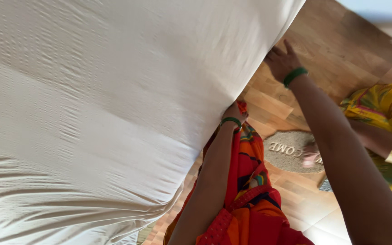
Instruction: The person spreads a white sheet over a mattress and tucks the edges under the mattress by hand.
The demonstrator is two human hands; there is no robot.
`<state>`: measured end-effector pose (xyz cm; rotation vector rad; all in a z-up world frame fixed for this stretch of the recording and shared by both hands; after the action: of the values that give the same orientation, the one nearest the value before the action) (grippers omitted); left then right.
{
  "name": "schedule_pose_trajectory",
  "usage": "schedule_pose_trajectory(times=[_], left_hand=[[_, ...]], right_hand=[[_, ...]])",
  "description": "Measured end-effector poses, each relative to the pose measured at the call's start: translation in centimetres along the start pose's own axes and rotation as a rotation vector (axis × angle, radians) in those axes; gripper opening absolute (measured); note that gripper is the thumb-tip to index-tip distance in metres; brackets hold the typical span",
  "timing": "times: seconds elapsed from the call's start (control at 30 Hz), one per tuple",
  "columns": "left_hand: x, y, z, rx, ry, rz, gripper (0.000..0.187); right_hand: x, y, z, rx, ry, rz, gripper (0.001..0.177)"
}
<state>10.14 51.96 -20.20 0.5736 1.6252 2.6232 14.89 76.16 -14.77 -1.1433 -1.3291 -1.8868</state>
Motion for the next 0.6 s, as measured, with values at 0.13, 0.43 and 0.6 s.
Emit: schedule_pose_trajectory(times=[0.13, 0.43, 0.6], left_hand=[[-1.0, -0.2, -1.2, -0.014, -0.001, -0.018, 0.113], [-0.9, 2.0, 1.7, 0.024, -0.071, -0.087, 0.108], [2.1, 3.9, 10.9, -0.200, -0.078, 0.017, 0.053]], right_hand=[[-0.9, -0.8, -0.2, -0.001, 0.148, -0.163, 0.064], [-2.2, -2.7, -1.2, -0.089, 0.182, -0.319, 0.054], [-4.6, -3.1, -0.8, -0.037, 0.167, -0.389, 0.056]])
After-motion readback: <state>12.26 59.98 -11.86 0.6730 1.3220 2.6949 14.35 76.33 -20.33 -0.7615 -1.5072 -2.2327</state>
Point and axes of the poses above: each hand's wrist, its own y-axis away from the middle knuckle, its own x-axis out of the back of the hand, z = x × y, the point moved 9 cm from there along -y, towards the middle knuckle, and after that the axes turned 14 degrees about y, right-handed, at the moved point
